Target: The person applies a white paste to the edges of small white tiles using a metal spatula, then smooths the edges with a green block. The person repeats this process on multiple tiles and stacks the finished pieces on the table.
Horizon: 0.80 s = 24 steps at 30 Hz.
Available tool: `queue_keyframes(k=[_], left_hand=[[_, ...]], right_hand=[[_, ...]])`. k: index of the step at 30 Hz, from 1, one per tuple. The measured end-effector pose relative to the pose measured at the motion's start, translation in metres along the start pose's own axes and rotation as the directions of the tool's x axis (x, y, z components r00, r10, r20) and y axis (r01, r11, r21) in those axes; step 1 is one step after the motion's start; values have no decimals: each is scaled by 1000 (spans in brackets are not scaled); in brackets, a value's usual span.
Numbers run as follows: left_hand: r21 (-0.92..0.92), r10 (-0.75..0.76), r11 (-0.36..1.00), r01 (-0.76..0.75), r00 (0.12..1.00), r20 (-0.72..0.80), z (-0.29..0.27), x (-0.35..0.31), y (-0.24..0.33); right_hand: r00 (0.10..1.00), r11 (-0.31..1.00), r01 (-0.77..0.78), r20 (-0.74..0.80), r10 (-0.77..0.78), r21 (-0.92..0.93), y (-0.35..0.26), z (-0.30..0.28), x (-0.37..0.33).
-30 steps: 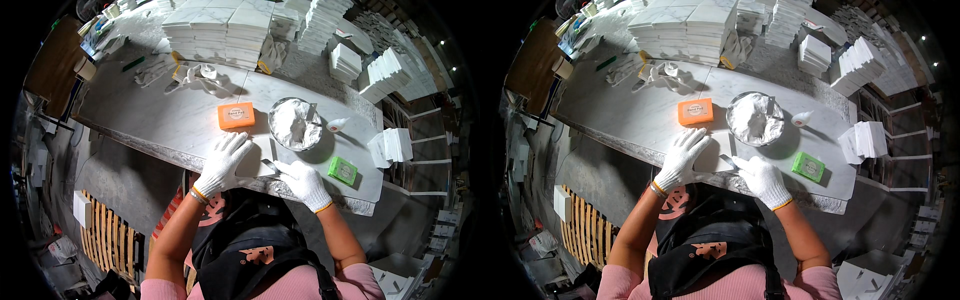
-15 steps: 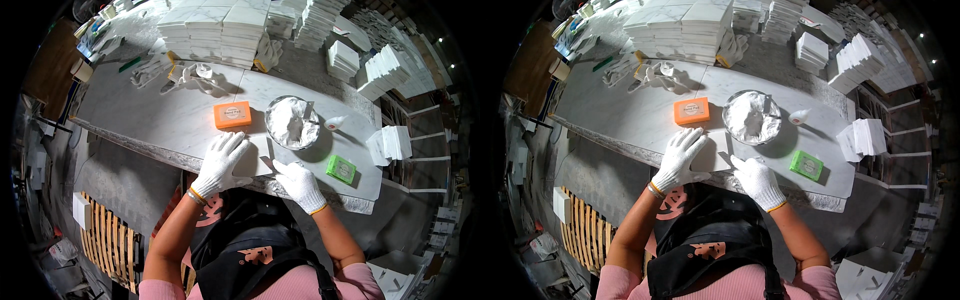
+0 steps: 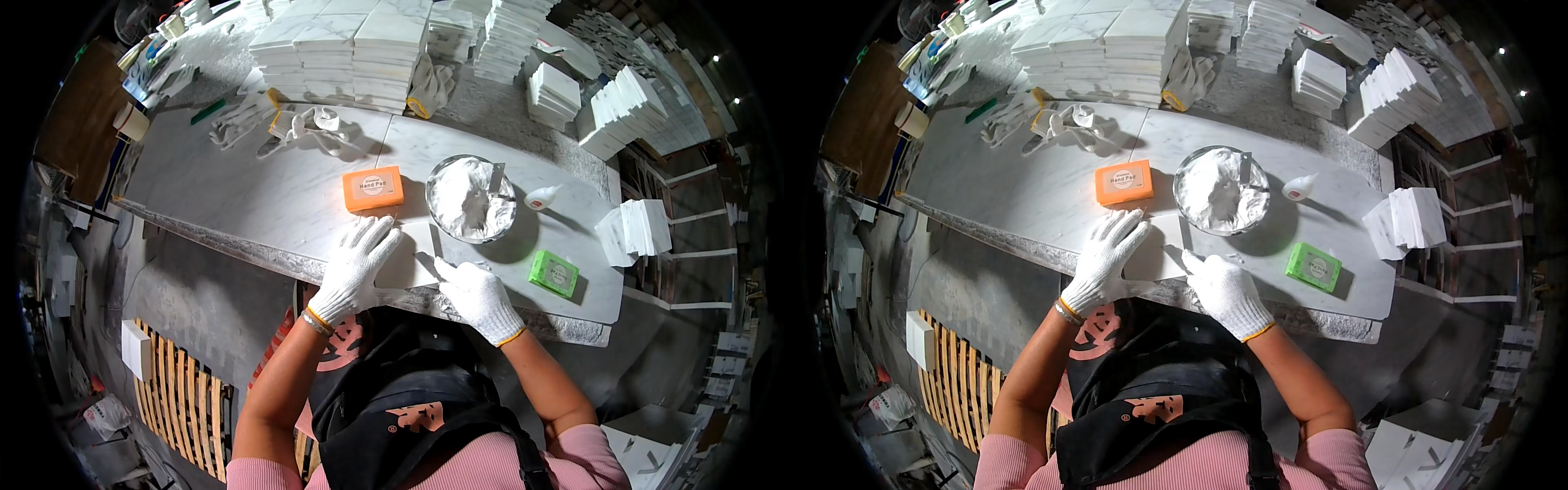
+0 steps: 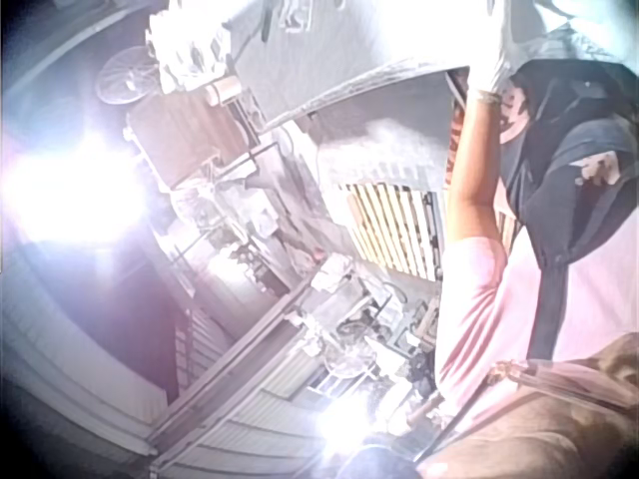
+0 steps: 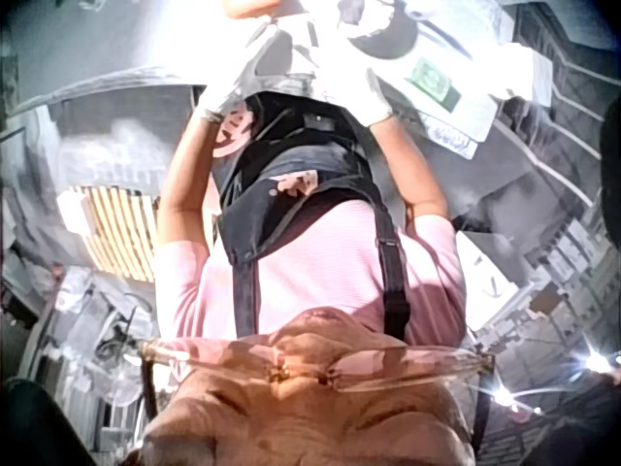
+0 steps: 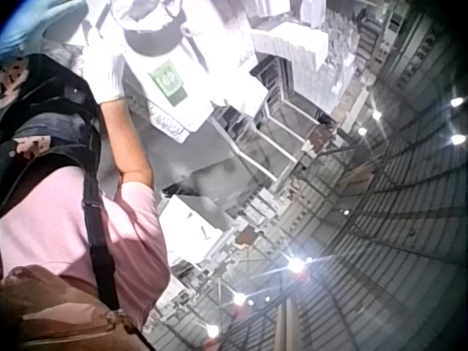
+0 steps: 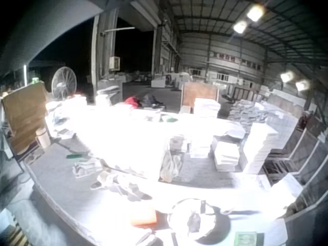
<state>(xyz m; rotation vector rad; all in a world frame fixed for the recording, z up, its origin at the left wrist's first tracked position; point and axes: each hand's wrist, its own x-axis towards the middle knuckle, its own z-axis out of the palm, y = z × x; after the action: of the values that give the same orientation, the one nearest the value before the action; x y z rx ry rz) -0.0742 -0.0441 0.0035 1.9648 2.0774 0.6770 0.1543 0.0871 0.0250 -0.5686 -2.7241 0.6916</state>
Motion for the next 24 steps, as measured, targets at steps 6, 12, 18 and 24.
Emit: queue_keyframes(k=[6,12,18,24], left_hand=[[-2,15,1000,-15,1000,-21,0,-1,-2],[-10,22,1000,-22,999,-32,-4,0,2],[-26,2,1000,-2,1000,-24,-3,-1,1],[-21,8,1000,-9,1000,-21,-4,1,2]], right_hand=[[998,997,71,1,-71,-44,-11,13,0],[998,990,-51,-27,55,134,-5,-7,-2],[1000,998,-27,-7,28,61,9,-12,0],[999,999,23,-41,-21,42,11,4,6]])
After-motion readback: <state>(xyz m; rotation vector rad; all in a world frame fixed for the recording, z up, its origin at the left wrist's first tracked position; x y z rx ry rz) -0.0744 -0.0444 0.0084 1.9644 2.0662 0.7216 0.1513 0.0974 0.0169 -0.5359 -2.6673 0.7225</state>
